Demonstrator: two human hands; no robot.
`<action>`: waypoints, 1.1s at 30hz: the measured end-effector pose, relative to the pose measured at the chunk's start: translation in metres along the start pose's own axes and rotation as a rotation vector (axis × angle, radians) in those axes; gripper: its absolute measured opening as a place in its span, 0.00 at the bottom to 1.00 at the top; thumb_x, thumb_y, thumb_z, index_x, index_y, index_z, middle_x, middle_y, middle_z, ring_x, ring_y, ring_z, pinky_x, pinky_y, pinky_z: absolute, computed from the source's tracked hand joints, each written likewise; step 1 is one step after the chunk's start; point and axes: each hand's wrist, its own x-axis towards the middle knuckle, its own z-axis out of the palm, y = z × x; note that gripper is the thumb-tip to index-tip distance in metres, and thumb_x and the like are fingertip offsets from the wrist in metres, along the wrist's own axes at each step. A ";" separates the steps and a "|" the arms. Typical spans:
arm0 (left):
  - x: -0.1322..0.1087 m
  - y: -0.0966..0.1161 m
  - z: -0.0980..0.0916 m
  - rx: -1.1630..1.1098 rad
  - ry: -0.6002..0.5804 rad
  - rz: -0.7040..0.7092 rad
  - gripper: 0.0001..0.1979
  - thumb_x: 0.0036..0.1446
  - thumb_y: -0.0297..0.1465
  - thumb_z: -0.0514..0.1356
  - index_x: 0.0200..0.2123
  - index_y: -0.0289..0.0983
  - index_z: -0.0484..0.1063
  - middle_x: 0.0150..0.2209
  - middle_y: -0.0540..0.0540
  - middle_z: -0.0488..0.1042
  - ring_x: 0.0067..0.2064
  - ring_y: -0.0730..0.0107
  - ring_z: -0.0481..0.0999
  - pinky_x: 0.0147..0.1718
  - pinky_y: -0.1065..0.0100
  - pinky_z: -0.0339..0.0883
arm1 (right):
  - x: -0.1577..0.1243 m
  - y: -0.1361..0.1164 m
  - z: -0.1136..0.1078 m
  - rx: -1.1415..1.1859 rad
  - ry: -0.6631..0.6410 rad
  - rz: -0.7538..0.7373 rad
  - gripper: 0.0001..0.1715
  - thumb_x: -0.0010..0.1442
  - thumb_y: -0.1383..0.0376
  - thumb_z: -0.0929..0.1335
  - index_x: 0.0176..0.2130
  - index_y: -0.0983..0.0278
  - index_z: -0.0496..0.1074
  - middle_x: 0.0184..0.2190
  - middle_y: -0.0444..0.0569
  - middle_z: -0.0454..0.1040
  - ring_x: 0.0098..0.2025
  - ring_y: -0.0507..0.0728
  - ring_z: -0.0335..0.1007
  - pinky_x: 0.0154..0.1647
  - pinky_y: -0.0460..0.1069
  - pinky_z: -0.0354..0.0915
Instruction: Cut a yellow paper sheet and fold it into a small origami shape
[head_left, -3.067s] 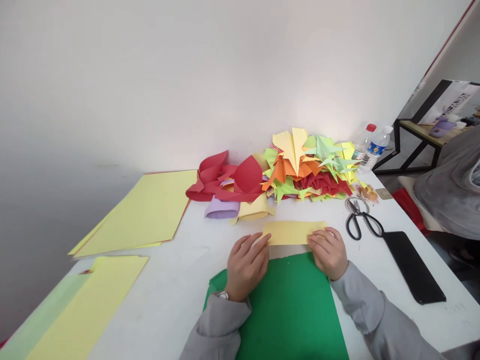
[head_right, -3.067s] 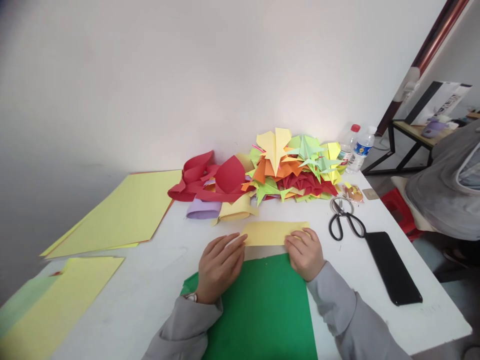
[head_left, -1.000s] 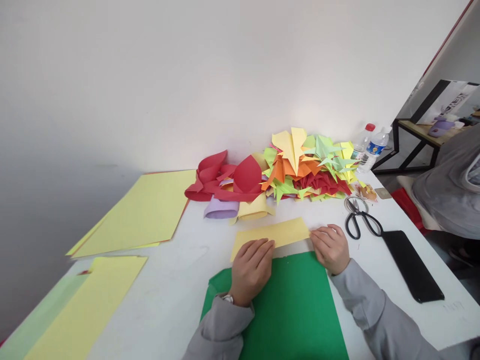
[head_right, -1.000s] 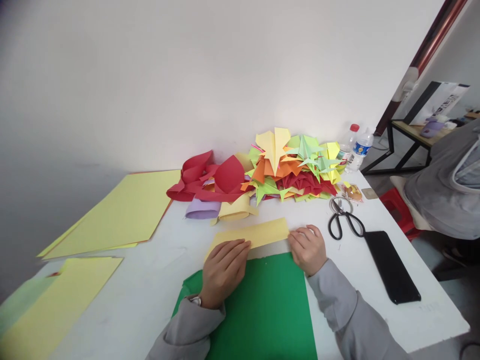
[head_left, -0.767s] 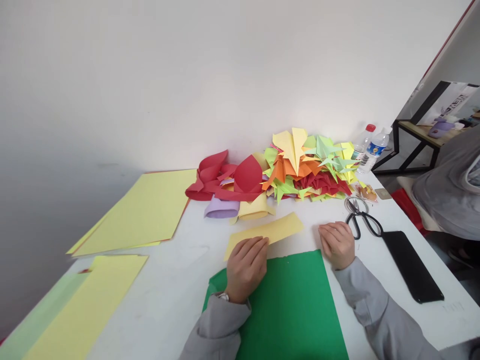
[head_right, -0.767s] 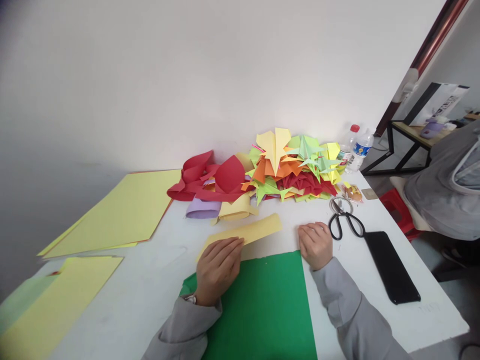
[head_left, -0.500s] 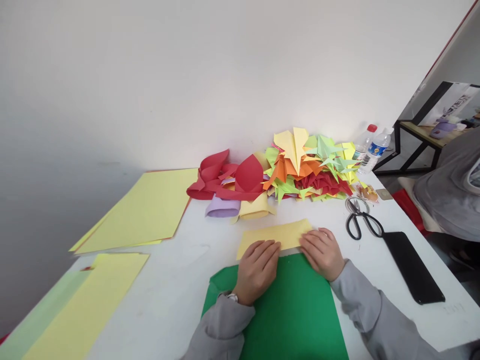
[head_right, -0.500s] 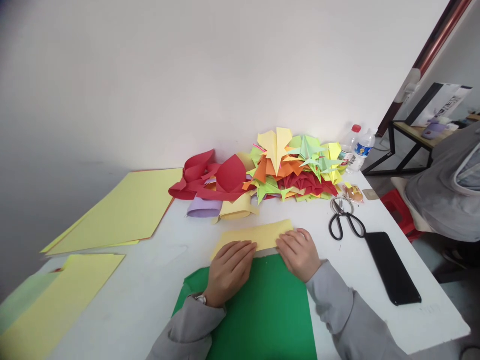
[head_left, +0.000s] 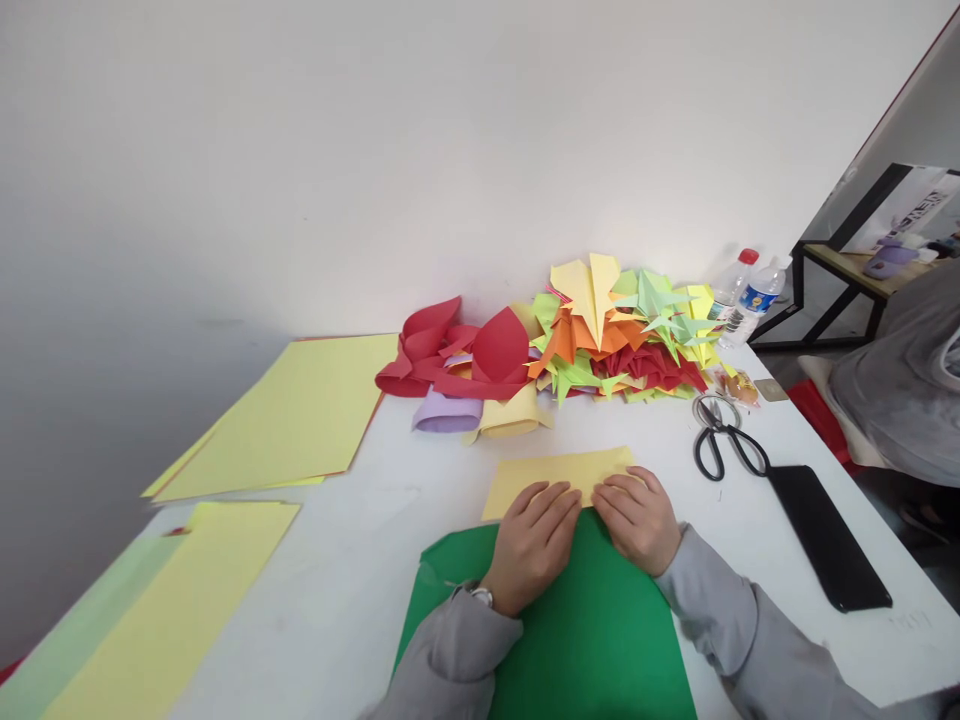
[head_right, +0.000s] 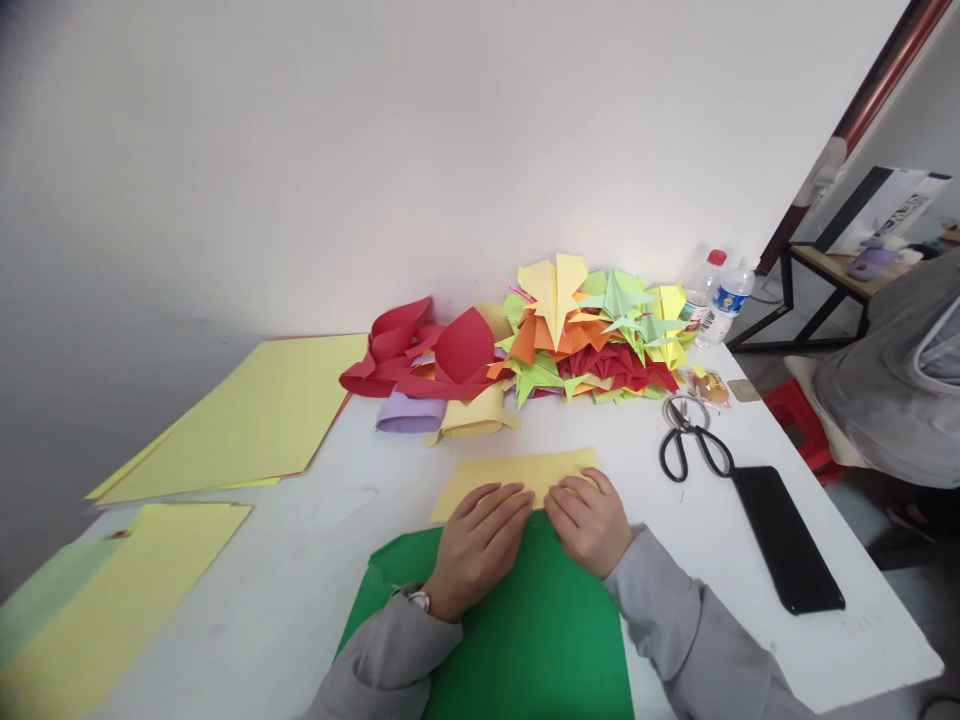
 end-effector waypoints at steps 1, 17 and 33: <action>0.000 -0.002 -0.002 0.008 0.004 -0.014 0.12 0.57 0.19 0.55 0.43 0.35 0.72 0.39 0.42 0.80 0.45 0.63 0.77 0.46 0.58 0.67 | 0.000 0.001 -0.002 -0.007 0.004 0.005 0.14 0.61 0.74 0.61 0.41 0.66 0.73 0.35 0.50 0.79 0.42 0.56 0.71 0.49 0.56 0.60; -0.005 -0.031 -0.019 0.136 0.085 -0.112 0.13 0.54 0.18 0.59 0.41 0.35 0.72 0.37 0.44 0.81 0.41 0.61 0.79 0.43 0.58 0.68 | -0.004 0.021 -0.015 -0.123 0.075 0.096 0.15 0.58 0.76 0.63 0.41 0.62 0.73 0.35 0.47 0.80 0.41 0.55 0.72 0.49 0.55 0.60; -0.006 -0.039 -0.023 0.153 0.140 -0.150 0.13 0.53 0.19 0.59 0.41 0.37 0.73 0.35 0.44 0.81 0.40 0.60 0.79 0.41 0.58 0.69 | -0.004 0.024 -0.019 -0.145 0.078 0.109 0.17 0.58 0.77 0.63 0.43 0.62 0.73 0.35 0.47 0.80 0.41 0.56 0.72 0.48 0.55 0.60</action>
